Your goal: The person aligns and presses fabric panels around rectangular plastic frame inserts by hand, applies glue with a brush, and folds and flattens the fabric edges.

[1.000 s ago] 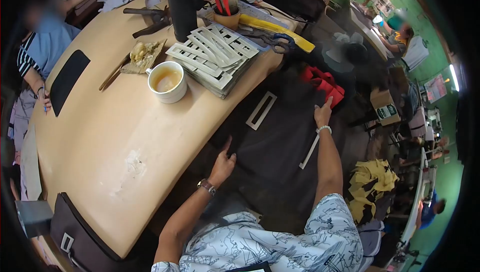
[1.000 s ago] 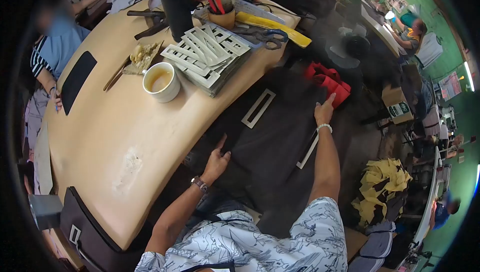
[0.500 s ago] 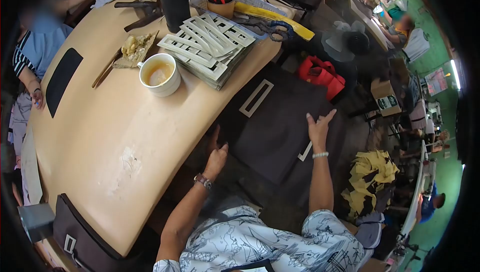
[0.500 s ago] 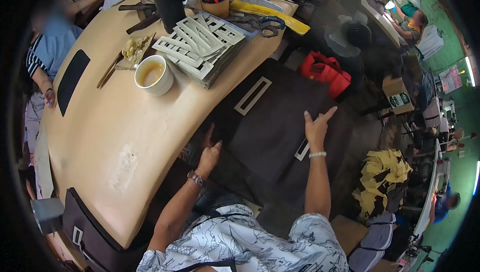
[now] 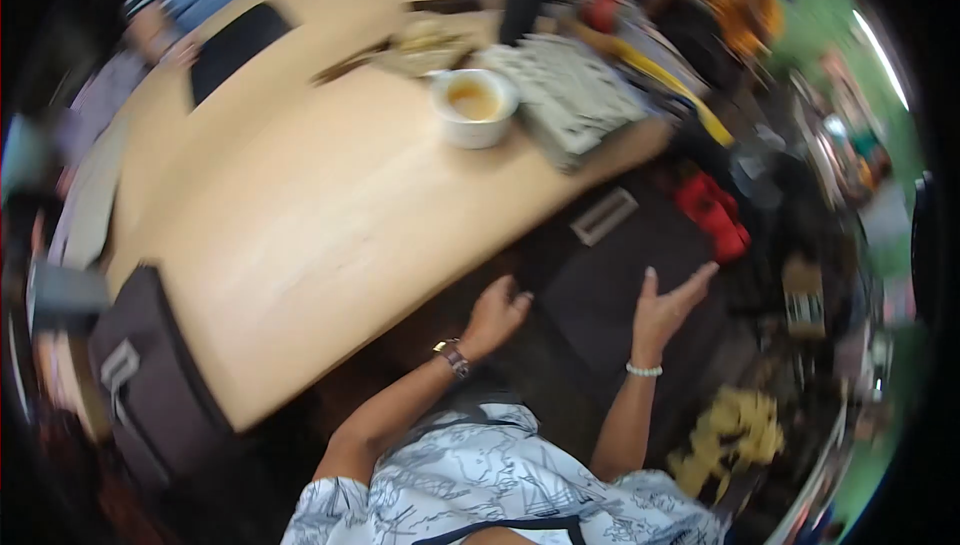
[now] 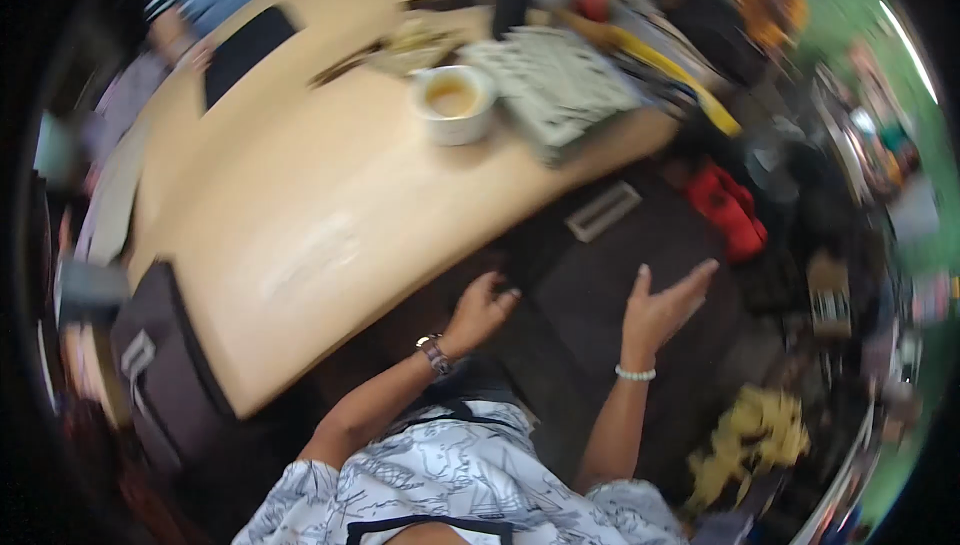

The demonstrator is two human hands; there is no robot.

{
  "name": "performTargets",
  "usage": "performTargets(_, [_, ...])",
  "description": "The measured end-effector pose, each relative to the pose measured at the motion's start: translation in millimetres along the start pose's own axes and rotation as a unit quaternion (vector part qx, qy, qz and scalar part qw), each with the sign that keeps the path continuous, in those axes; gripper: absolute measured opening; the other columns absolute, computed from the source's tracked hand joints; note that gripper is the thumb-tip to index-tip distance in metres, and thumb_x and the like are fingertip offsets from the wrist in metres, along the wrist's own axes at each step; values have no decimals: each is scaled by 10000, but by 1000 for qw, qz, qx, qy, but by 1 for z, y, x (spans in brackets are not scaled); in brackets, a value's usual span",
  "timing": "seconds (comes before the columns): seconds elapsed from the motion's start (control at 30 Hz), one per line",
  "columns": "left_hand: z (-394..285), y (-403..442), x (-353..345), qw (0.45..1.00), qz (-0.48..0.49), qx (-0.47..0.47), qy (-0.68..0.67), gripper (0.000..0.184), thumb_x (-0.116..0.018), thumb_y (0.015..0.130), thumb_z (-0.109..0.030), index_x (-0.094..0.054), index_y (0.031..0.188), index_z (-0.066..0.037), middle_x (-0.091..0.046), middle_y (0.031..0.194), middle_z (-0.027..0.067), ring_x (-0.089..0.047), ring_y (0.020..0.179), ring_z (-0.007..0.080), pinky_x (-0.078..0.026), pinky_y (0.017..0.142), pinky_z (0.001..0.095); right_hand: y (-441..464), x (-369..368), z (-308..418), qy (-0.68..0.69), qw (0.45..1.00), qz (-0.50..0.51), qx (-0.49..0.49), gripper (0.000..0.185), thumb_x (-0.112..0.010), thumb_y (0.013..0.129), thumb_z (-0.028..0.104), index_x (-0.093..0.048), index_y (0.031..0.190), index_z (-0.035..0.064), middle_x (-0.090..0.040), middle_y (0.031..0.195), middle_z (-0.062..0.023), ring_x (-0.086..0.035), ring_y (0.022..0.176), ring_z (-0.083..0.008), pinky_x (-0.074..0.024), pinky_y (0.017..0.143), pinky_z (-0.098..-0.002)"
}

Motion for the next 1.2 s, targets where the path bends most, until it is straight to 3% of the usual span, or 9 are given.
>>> performTargets(0.03, [-7, -16, 11, 990, -78, -115, -5, 512, -628, 807, -214, -468, 1249, -12, -593, 1083, 211, -611, 930, 289, -485, 805, 371, 1, 0, 29, 45, 999, 19, 1, 845, -688, 765, 92, -151, 1401, -54, -309, 1383, -265, -339, 1270, -378, -285, 1059, -406])
performTargets(0.1, [-30, -54, 50, 974, -102, -202, -25, 464, -593, 828, -136, -469, 1266, -44, -482, 1276, 196, -547, 1088, 301, -439, 928, 378, -6, -16, 89, 200, 978, 29, 53, 784, -664, 796, 79, -180, 1398, -54, -337, 1371, -256, -370, 1254, -355, -292, 1055, -405])
performTargets(0.2, [-55, -116, 130, 899, -315, -305, 9, 315, -618, 783, 5, -602, 1097, -13, -574, 1151, 181, -583, 1032, 293, -476, 879, 357, -33, -27, 183, 402, 900, 119, 118, 723, -627, 812, 36, -209, 1395, -52, -383, 1349, -229, -385, 1253, -321, -275, 1062, -396])
performTargets(0.4, [-31, -266, 290, 666, -677, -114, 292, 262, -630, 771, -9, -624, 1032, 2, -613, 1084, 166, -578, 1025, 320, -463, 883, 370, -103, 7, 346, 517, 748, 297, 294, 594, -628, 774, 3, -362, 1303, -49, -413, 1328, -217, -363, 1275, -327, -254, 1071, -385])
performTargets(0.57, [39, -308, 350, 653, -666, 87, 351, 375, -714, 728, -202, -609, 1031, -7, -605, 1062, 147, -574, 959, 320, -469, 820, 390, -161, 22, 435, 578, 627, 347, 390, 587, -633, 772, 24, -375, 1294, -53, -459, 1275, -229, -456, 1181, -347, -354, 1002, -396])
performTargets(0.67, [53, -311, 357, 674, -652, 106, 332, 344, -702, 738, -205, -619, 1010, -10, -623, 1018, 131, -584, 931, 307, -473, 796, 388, -187, 26, 468, 577, 595, 360, 428, 630, -632, 775, 44, -347, 1329, -44, -497, 1224, -225, -492, 1129, -346, -385, 969, -393])
performTargets(0.93, [65, -327, 365, 660, -726, 23, 189, 155, -643, 798, -149, -664, 831, 1, -659, 872, 123, -612, 826, 295, -471, 746, 370, -236, 25, 516, 579, 540, 443, 421, 649, -599, 801, 44, -288, 1364, -46, -592, 1045, -196, -594, 961, -285, -469, 847, -357])
performTargets(1.03, [70, -332, 368, 651, -747, 9, 134, 148, -642, 811, -132, -658, 821, 15, -659, 816, 127, -626, 758, 275, -474, 691, 345, -260, 28, 537, 610, 465, 530, 361, 631, -534, 862, 42, -200, 1390, -46, -632, 941, -173, -640, 825, -238, -508, 746, -322])
performTargets(1.2, [74, -338, 368, 633, -773, -12, 47, 127, -635, 822, -99, -643, 815, 28, -644, 769, 127, -610, 641, 230, -453, 598, 304, -292, 32, 558, 614, 453, 590, 264, 636, -437, 939, 108, -38, 1416, -29, -618, 1005, -182, -639, 826, -223, -507, 730, -303])
Point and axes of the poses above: each hand's wrist, its own y-axis towards the middle knuckle, its own x-axis out of the back of the hand, z = x × y, the point moved 6 cm from there along y, towards the middle knuckle
